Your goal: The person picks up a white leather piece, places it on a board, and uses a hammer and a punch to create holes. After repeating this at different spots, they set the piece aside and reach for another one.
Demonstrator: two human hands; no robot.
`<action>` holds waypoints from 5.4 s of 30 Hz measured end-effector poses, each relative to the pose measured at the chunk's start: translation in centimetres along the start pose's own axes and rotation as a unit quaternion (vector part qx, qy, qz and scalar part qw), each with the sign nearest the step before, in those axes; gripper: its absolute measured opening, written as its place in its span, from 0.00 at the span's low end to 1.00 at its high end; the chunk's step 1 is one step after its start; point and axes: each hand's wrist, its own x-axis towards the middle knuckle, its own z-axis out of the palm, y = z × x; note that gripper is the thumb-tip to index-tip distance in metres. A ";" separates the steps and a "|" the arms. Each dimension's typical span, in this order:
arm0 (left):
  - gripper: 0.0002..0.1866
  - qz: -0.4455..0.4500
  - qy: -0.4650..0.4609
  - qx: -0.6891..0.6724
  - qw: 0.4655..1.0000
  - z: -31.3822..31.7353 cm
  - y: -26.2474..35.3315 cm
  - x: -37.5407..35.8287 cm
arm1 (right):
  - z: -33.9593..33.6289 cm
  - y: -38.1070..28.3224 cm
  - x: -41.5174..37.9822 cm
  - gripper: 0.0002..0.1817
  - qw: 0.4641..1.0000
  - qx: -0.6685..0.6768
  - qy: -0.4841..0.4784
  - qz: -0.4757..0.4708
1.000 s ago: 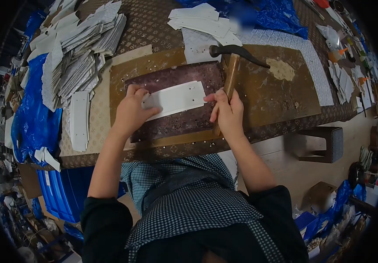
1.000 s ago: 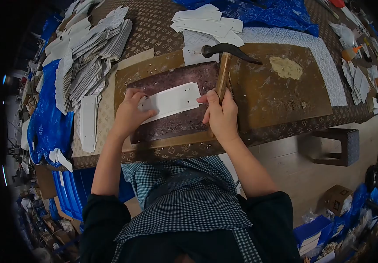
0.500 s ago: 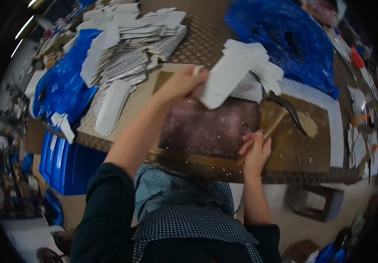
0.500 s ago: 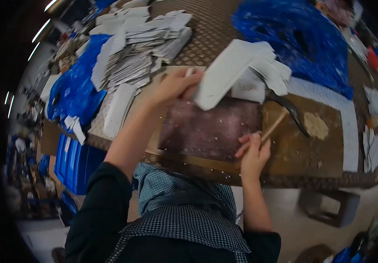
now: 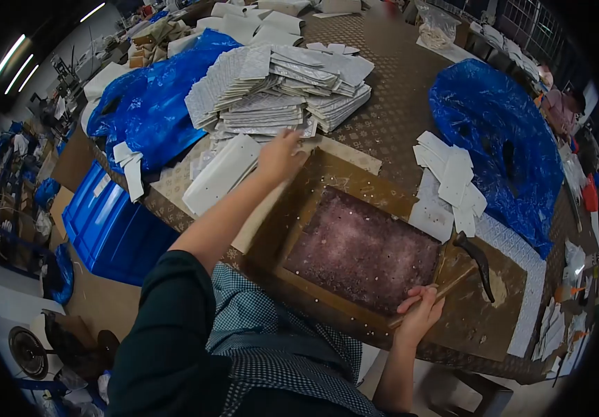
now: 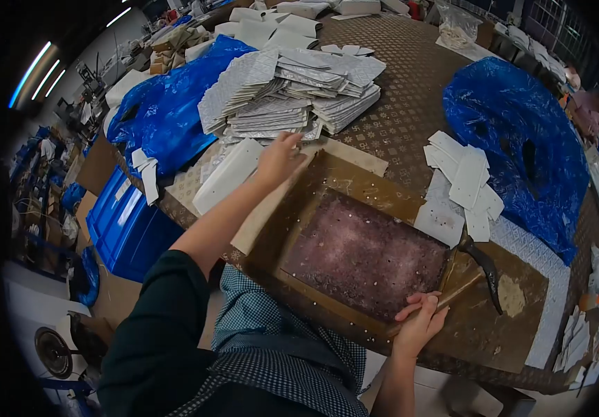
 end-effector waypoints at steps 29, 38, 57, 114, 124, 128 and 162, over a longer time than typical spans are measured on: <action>0.31 0.154 -0.067 0.232 0.958 -4.1 -9.2 10.2 | 0.2 0.6 0.3 0.13 0.998 -0.040 0.032 0.028; 0.42 0.159 -0.062 0.230 0.958 -1.6 -10.0 7.4 | 0.2 0.5 0.3 0.14 0.998 -0.046 0.028 0.027; 0.46 0.111 -0.069 0.370 0.920 -0.7 -10.2 11.4 | 0.6 0.3 0.3 0.12 0.996 -0.067 0.032 0.039; 0.41 0.231 -0.164 -0.154 0.947 -7.3 8.5 -9.1 | 2.5 0.8 1.1 0.11 0.995 -0.086 0.037 0.044; 0.40 0.298 -0.192 -0.226 0.907 0.5 9.7 -13.4 | 1.2 1.2 1.5 0.11 0.997 -0.050 0.042 0.040; 0.35 0.216 -0.133 -0.225 0.941 -0.9 7.0 -13.3 | 0.4 0.1 0.7 0.11 0.996 0.002 0.079 0.030; 0.10 -0.030 -0.067 -0.450 0.890 0.9 7.7 -13.1 | 4.7 -0.2 -0.7 0.15 0.985 -0.112 -0.123 0.037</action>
